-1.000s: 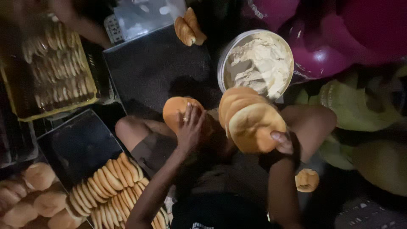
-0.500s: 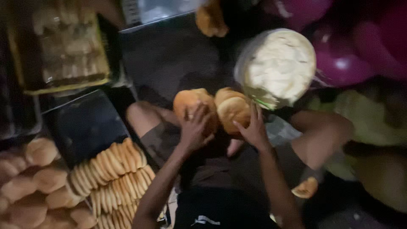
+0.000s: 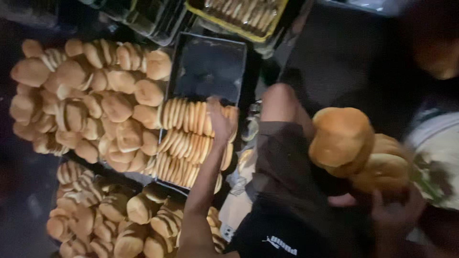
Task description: The person spreads a cream-like substance onto halved bread buns by hand using a small green spatula.
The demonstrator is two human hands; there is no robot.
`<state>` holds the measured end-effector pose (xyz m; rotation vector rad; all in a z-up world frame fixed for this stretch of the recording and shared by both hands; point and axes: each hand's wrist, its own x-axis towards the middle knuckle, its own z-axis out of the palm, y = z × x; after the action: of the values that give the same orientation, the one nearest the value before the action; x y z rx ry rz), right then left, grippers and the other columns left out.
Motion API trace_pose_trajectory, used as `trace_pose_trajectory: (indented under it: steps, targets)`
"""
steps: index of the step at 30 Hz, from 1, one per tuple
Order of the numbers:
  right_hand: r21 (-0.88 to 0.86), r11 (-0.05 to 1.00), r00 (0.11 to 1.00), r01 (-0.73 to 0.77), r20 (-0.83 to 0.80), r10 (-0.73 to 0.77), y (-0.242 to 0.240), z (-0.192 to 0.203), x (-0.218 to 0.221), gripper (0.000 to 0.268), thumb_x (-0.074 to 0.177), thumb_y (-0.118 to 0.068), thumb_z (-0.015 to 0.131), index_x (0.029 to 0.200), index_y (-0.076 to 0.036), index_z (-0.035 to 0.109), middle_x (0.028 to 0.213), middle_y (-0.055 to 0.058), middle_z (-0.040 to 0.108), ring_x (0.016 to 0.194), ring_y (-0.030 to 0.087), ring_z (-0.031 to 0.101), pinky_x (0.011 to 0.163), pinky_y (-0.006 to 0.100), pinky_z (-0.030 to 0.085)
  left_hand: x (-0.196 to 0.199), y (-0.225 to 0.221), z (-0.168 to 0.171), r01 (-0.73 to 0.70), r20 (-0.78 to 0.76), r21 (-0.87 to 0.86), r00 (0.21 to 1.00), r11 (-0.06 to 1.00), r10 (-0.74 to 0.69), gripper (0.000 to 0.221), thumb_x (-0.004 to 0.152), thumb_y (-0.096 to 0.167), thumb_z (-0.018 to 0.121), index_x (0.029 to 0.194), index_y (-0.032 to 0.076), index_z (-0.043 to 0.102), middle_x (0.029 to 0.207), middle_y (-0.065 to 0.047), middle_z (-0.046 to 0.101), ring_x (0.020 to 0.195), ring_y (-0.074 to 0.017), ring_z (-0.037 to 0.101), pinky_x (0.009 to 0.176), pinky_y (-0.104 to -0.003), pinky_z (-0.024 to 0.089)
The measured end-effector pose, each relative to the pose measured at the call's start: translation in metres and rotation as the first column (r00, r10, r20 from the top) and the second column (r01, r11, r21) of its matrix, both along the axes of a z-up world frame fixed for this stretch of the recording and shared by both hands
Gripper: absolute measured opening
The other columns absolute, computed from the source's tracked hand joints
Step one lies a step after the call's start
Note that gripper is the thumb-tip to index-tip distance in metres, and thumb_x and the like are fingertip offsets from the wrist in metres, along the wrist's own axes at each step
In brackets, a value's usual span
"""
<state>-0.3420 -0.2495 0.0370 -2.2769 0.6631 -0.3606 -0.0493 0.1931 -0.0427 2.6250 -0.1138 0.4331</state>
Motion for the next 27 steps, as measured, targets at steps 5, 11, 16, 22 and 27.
trace_pose_trajectory:
  steps: [5, 11, 16, 22, 27]
  targets:
    - [-0.395, 0.899, 0.982, -0.188, -0.081, 0.17, -0.002, -0.017, 0.006, 0.07, 0.098, -0.03, 0.081, 0.15, 0.004, 0.048, 0.14, 0.025, 0.051, 0.13, 0.041, 0.051, 0.115, 0.05, 0.049, 0.007, 0.145, -0.072, -0.455, -0.47, 0.321, 0.685, 0.831, 0.557, 0.116, 0.082, 0.067, 0.066, 0.163, 0.003, 0.015, 0.166, -0.034, 0.009, 0.155, -0.0518, 0.009, 0.121, -0.066, 0.016]
    - [-0.444, 0.838, 0.948, -0.319, -0.165, 0.273, 0.017, 0.017, 0.038, 0.059, 0.1, -0.029, 0.078, 0.144, 0.004, 0.055, 0.14, 0.023, 0.055, 0.128, 0.038, 0.058, 0.112, 0.043, 0.054, -0.006, 0.204, -0.121, -0.273, -0.304, 0.616, 0.783, 0.739, 0.543, 0.133, 0.078, 0.091, 0.054, 0.162, 0.003, -0.002, 0.166, -0.033, -0.01, 0.153, -0.0489, -0.011, 0.12, -0.071, 0.002]
    - [-0.561, 0.727, 0.919, -0.395, -0.223, 0.326, 0.014, 0.054, 0.042, 0.052, 0.101, -0.019, 0.079, 0.142, 0.005, 0.057, 0.138, 0.024, 0.057, 0.127, 0.038, 0.061, 0.111, 0.039, 0.053, 0.045, 0.257, -0.1, -0.108, -0.578, 0.677, 0.534, 0.728, 0.617, 0.154, 0.059, 0.089, 0.07, 0.168, 0.013, -0.008, 0.171, -0.029, -0.014, 0.157, -0.0473, -0.008, 0.12, -0.075, 0.003]
    - [-0.548, 0.748, 0.925, -0.375, -0.267, 0.269, 0.008, 0.049, 0.021, 0.05, 0.102, -0.019, 0.077, 0.139, 0.005, 0.056, 0.136, 0.023, 0.056, 0.125, 0.036, 0.058, 0.11, 0.04, 0.051, 0.085, 0.279, -0.087, -0.344, -0.591, 0.604, 0.411, 0.719, 0.694, 0.144, 0.057, 0.079, 0.076, 0.163, 0.019, -0.002, 0.167, -0.027, -0.009, 0.154, -0.0494, -0.004, 0.114, -0.077, 0.013]
    - [-0.623, 0.623, 0.874, -0.473, -0.239, 0.424, 0.001, 0.018, 0.016, 0.053, 0.094, -0.018, 0.08, 0.139, 0.004, 0.062, 0.136, 0.029, 0.064, 0.121, 0.044, 0.063, 0.106, 0.049, 0.055, 0.088, 0.273, -0.11, -0.35, -0.541, 0.593, 0.494, 0.725, 0.681, 0.13, 0.062, 0.072, 0.075, 0.159, 0.021, 0.008, 0.164, -0.025, -0.001, 0.152, -0.0473, 0.004, 0.114, -0.076, 0.017]
